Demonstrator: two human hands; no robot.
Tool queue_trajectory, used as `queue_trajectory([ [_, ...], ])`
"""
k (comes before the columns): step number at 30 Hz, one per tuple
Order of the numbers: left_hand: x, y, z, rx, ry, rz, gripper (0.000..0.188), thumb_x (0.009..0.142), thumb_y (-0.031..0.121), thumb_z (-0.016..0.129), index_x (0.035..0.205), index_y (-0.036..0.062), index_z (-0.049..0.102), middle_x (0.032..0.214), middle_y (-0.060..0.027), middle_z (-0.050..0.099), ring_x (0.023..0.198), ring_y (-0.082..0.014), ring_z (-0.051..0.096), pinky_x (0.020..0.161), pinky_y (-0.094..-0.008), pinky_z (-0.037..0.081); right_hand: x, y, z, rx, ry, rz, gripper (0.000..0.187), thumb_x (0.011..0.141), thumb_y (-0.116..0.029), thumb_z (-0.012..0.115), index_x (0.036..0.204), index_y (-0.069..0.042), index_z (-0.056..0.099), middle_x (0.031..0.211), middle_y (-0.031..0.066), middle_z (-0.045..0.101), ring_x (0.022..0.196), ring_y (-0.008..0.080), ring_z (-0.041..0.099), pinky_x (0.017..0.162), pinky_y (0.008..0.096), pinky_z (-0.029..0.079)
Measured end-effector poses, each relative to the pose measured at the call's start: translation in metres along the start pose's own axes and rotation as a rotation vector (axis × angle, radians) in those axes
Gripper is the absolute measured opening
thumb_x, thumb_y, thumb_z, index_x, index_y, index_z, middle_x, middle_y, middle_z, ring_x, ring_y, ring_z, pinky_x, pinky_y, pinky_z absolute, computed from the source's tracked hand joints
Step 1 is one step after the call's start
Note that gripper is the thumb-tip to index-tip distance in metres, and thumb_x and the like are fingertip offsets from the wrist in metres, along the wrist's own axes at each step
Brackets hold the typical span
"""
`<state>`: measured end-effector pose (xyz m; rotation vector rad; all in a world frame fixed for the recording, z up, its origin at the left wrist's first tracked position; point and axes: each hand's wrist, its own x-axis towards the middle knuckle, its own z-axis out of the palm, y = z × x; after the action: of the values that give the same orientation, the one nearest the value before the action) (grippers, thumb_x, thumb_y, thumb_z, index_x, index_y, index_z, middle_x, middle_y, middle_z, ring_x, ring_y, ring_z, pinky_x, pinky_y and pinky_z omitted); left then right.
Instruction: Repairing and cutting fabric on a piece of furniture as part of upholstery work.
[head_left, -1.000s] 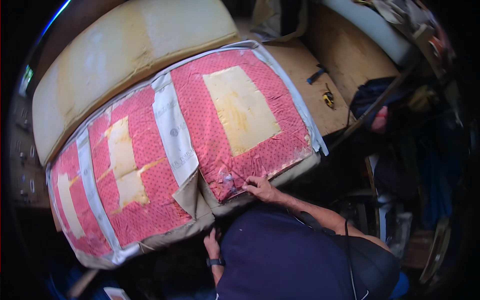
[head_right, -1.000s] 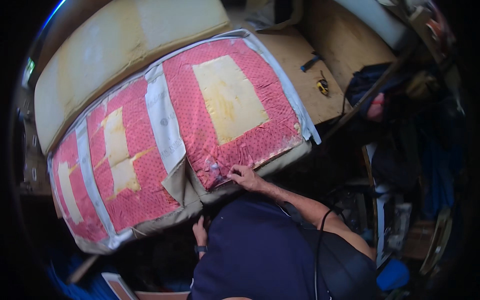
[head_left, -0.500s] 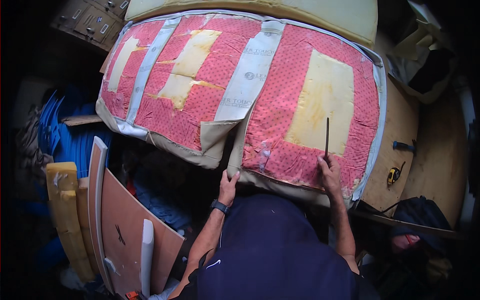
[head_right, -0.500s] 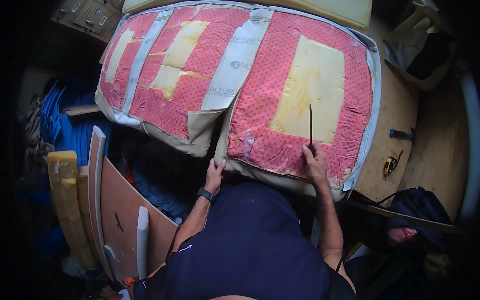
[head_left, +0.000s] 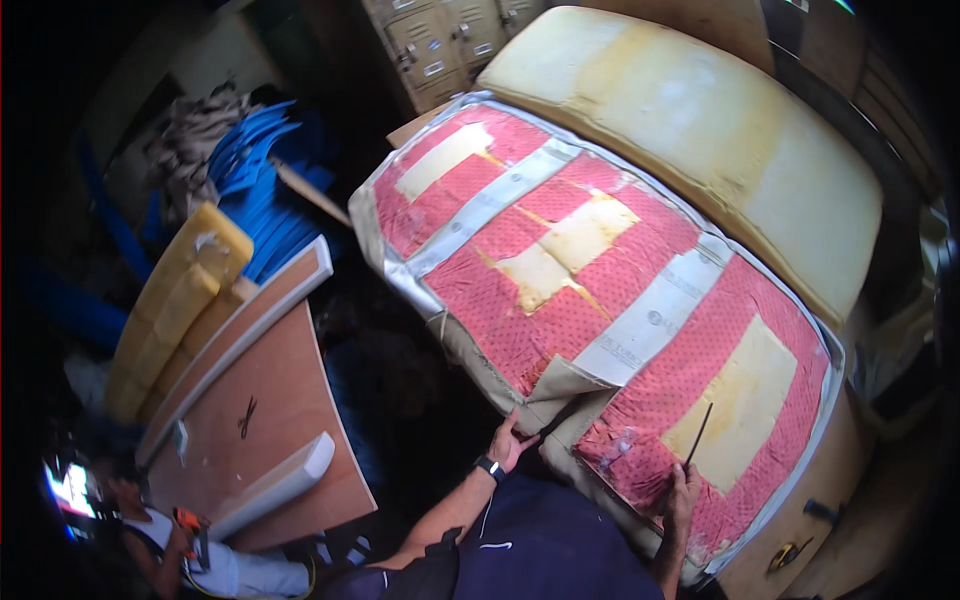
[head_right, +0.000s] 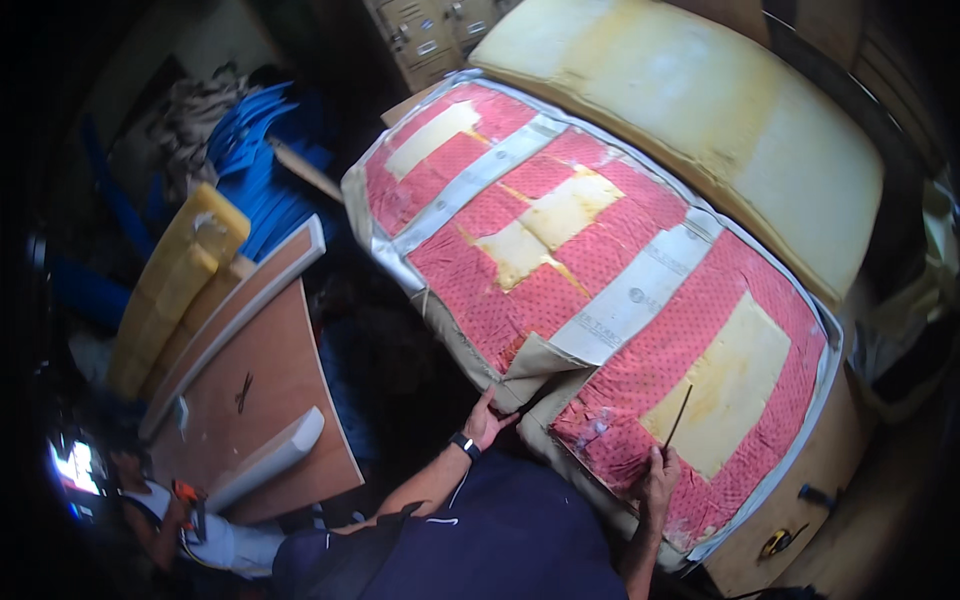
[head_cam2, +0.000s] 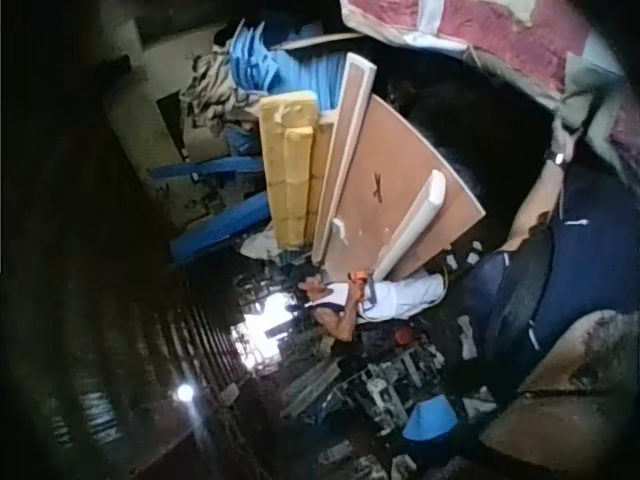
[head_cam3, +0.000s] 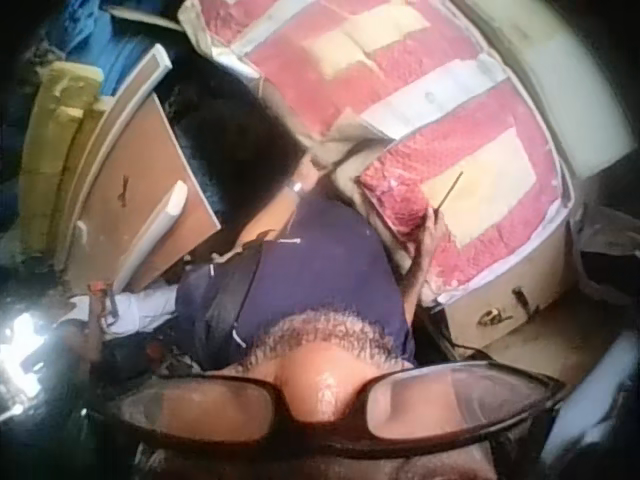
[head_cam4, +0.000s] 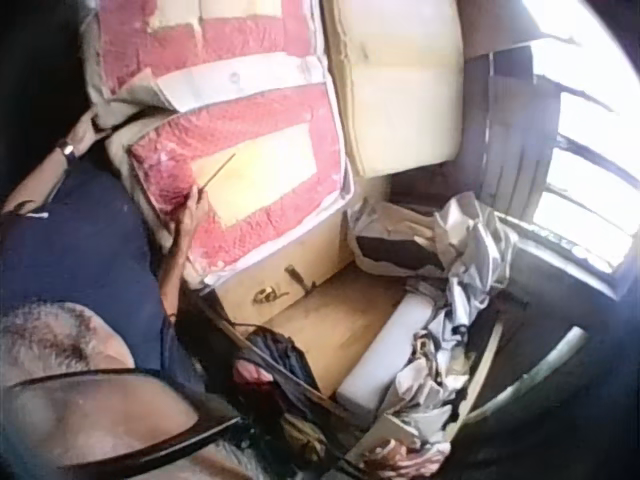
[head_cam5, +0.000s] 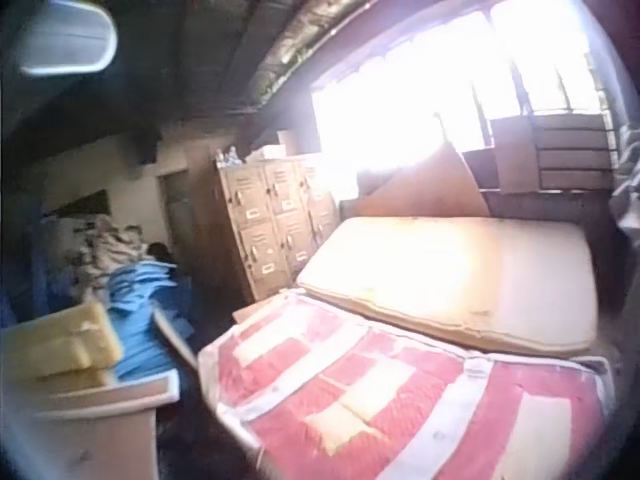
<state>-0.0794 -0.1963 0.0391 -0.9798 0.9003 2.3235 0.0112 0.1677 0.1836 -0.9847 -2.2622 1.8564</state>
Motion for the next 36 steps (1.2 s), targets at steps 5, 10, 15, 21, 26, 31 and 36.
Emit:
queue_trajectory([
  [5, 0.053, -0.004, -0.012, -0.023, -0.119, 0.029, 0.073, 0.097, 0.053, 0.071, 0.149, 0.0049, 0.052, 0.146, -0.0124, 0.061, 0.132, -0.0281, 0.060, 0.113, -0.0444, 0.046, 0.032, -0.011, -0.012, -0.319, 0.129, -0.168, 0.018, 0.107, -0.016, 0.053, 0.104, -0.001, 0.061, 0.086, 0.0014, 0.055, 0.076, 0.0113, 0.047, 0.069, 0.0284, 0.043],
  [10, 0.050, 0.018, 0.008, -0.046, 0.108, 0.177, 0.079, 0.088, 0.050, 0.083, 0.145, 0.0012, 0.057, 0.135, -0.0113, 0.067, 0.121, -0.0215, 0.064, 0.105, -0.0392, 0.051, 0.043, -0.010, 0.005, -0.629, 0.214, -0.099, 0.019, 0.104, -0.015, 0.052, 0.114, -0.001, 0.060, 0.098, 0.0140, 0.067, 0.089, 0.0278, 0.065, 0.081, 0.0397, 0.051],
  [15, 0.058, 0.050, 0.017, 0.562, 0.479, 0.791, 0.074, 0.093, 0.034, 0.079, 0.147, -0.0059, 0.046, 0.143, -0.0195, 0.057, 0.129, -0.0275, 0.057, 0.109, -0.0403, 0.046, 0.036, 0.013, 0.012, -0.821, 0.328, -0.278, 0.029, 0.105, -0.021, 0.050, 0.122, 0.000, 0.059, 0.105, 0.0195, 0.068, 0.100, 0.0359, 0.067, 0.090, 0.0448, 0.052],
  [21, 0.001, 0.125, 0.099, 1.074, -0.084, 1.175, 0.054, 0.096, 0.020, 0.073, 0.142, -0.0019, 0.055, 0.139, -0.0199, 0.060, 0.134, -0.0336, 0.054, 0.118, -0.0447, 0.037, 0.067, -0.054, 0.024, -0.452, 0.140, -0.072, 0.028, 0.105, -0.026, 0.059, 0.112, 0.000, 0.064, 0.090, 0.0076, 0.065, 0.086, 0.0191, 0.062, 0.080, 0.0335, 0.050],
  [26, 0.012, 0.069, 0.183, 1.479, -0.620, 1.340, 0.057, 0.088, 0.027, 0.079, 0.136, 0.0023, 0.061, 0.130, -0.0183, 0.065, 0.128, -0.0352, 0.059, 0.108, -0.0457, 0.045, 0.049, -0.039, 0.017, -0.097, 0.117, 0.027, 0.026, 0.109, -0.025, 0.056, 0.115, -0.002, 0.066, 0.082, -0.0015, 0.058, 0.070, 0.0063, 0.051, 0.063, 0.0228, 0.043],
  [31, 0.068, 0.054, 0.210, 1.802, -0.752, 0.883, 0.019, 0.092, 0.026, 0.072, 0.098, 0.0081, 0.074, 0.102, -0.0164, 0.072, 0.101, -0.0366, 0.070, 0.087, -0.0488, 0.054, 0.046, -0.055, 0.025, -0.179, -0.011, -0.095, 0.035, 0.112, -0.028, 0.054, 0.129, -0.001, 0.067, 0.083, -0.0016, 0.055, 0.072, 0.0073, 0.052, 0.065, 0.0230, 0.044],
  [36, 0.114, 0.077, 0.208, 1.503, -0.683, 0.762, 0.027, 0.098, 0.031, 0.065, 0.098, 0.0059, 0.074, 0.101, -0.0207, 0.071, 0.097, -0.0403, 0.069, 0.085, -0.0500, 0.055, 0.033, -0.083, 0.022, -0.612, 0.015, -0.164, 0.032, 0.110, -0.026, 0.057, 0.131, -0.005, 0.070, 0.098, 0.0080, 0.071, 0.083, 0.0160, 0.063, 0.080, 0.0317, 0.054],
])
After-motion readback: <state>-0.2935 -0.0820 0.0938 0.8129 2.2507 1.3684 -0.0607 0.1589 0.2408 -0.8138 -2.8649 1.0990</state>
